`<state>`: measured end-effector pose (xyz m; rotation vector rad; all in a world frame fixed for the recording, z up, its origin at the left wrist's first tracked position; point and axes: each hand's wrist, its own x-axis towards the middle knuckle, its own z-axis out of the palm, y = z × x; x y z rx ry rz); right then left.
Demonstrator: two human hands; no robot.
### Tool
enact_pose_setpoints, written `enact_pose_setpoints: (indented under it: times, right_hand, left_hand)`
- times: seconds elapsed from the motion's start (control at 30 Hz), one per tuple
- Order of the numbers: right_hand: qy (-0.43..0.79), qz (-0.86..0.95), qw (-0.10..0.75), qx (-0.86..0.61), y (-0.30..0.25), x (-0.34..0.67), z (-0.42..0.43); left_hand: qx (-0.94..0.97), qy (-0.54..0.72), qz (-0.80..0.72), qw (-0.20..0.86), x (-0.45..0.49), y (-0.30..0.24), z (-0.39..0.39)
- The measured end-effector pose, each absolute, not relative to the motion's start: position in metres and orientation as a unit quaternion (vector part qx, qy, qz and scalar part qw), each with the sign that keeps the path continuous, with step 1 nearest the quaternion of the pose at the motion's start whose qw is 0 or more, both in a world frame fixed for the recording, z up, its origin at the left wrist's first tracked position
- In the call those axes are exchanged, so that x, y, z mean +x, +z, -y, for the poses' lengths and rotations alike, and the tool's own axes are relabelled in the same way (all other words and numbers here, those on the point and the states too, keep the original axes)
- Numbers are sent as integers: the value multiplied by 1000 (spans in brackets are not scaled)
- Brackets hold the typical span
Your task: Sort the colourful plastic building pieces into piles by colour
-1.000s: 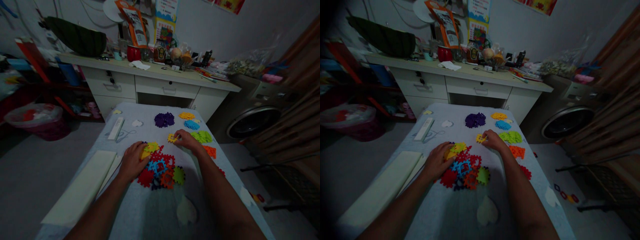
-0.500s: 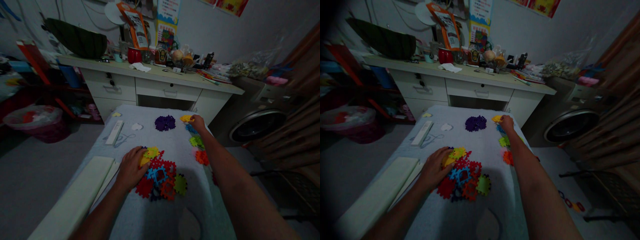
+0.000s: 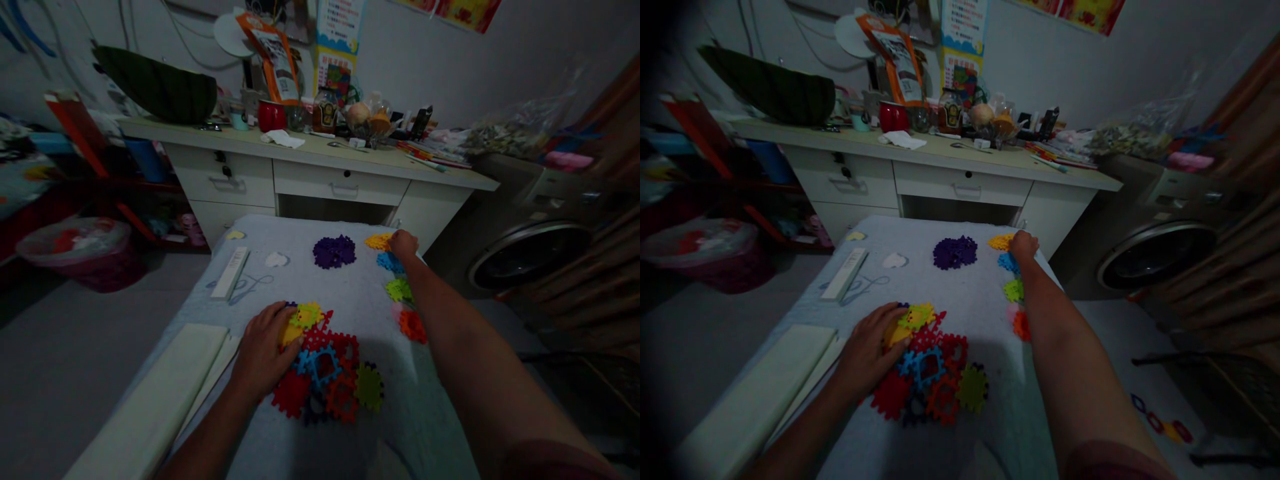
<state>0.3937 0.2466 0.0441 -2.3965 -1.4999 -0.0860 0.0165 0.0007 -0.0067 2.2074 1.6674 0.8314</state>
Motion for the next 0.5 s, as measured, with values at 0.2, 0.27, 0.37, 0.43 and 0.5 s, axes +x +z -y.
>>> enact_pose_setpoints:
  times: [0.2, 0.27, 0.37, 0.43, 0.5]
  right_hand:
    - [-17, 536, 179, -825, 38, 393, -243]
    - [-11, 536, 210, -818, 39, 392, -236]
    - [-15, 542, 258, -799, 45, 385, -220]
    - [-21, 564, 283, -776, 51, 377, -204]
    - [-17, 605, 304, -736, 54, 366, -184]
  left_hand:
    - [757, 289, -572, 129, 16, -7, -1]
    - [757, 291, -571, 132, 16, -7, -1]
    - [757, 299, -566, 132, 16, -7, -1]
    - [757, 303, -565, 130, 16, -8, -1]
    - [756, 303, -566, 129, 16, -8, -1]
